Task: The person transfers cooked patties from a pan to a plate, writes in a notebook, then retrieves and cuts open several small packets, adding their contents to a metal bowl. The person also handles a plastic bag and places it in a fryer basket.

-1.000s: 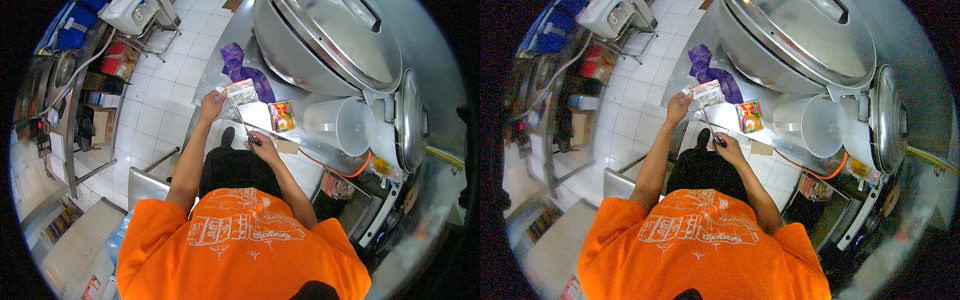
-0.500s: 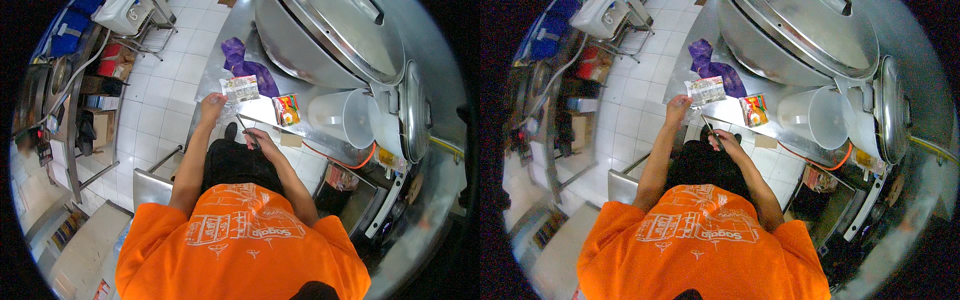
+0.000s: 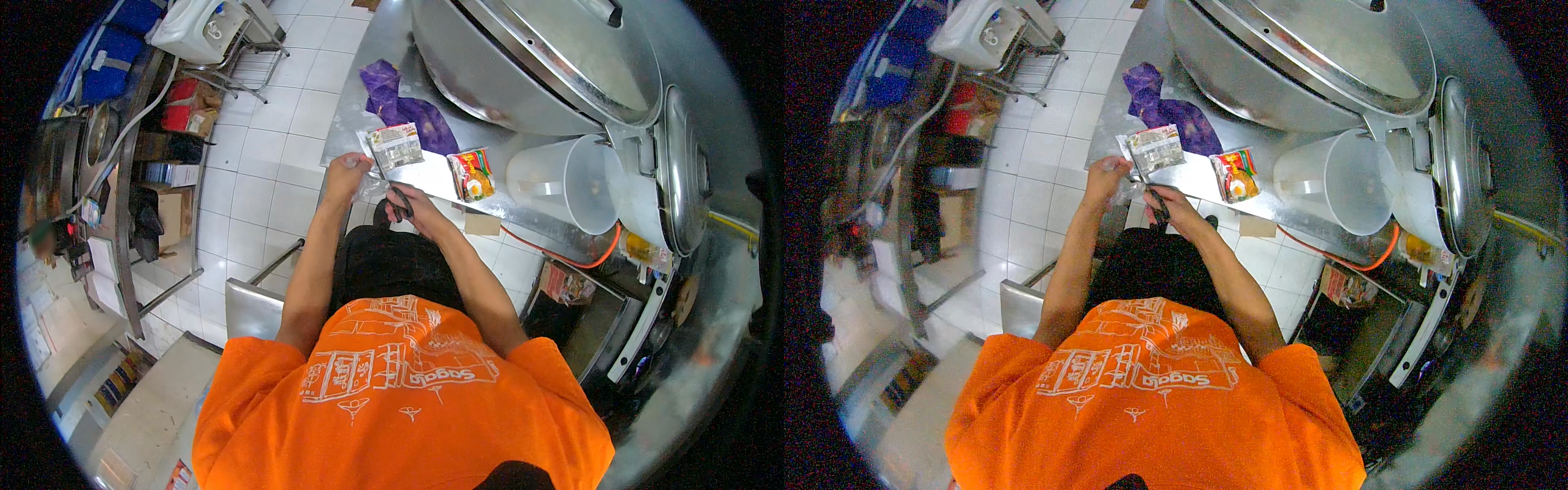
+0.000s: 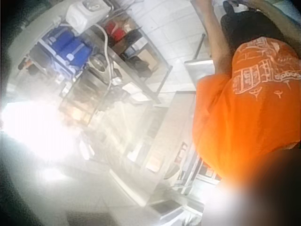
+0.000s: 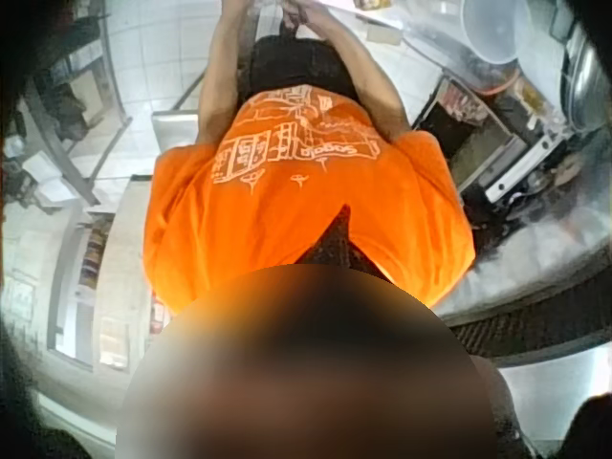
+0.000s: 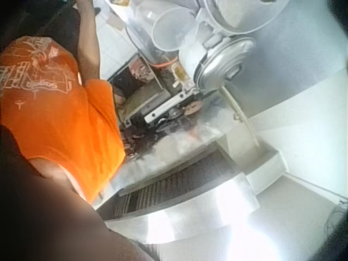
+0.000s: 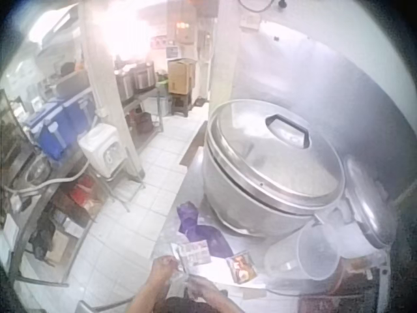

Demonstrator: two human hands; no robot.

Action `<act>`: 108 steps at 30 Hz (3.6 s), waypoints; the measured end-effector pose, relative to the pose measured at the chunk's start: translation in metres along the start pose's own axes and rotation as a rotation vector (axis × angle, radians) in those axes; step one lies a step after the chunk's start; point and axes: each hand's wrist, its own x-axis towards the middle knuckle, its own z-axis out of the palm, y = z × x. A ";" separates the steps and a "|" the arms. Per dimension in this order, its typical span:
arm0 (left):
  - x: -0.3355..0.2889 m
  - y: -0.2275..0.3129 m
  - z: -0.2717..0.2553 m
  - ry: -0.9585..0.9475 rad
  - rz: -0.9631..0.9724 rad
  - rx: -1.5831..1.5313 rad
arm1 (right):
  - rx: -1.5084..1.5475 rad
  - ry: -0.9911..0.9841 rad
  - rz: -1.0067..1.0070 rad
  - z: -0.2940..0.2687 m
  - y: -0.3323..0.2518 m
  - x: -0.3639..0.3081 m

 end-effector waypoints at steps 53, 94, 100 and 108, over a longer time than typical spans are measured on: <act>-0.002 0.052 0.157 -0.384 0.262 0.512 | 0.235 0.224 -0.276 -0.065 0.017 -0.139; -0.011 0.068 0.105 -0.509 0.049 0.202 | -1.434 1.113 -0.346 -0.102 -0.019 -0.087; -0.018 0.055 0.100 -0.648 -0.037 -0.090 | -1.258 0.883 -0.876 -0.060 -0.034 -0.065; -0.052 0.015 0.092 -0.602 -0.280 -0.560 | -1.242 1.001 -0.581 -0.048 -0.018 -0.146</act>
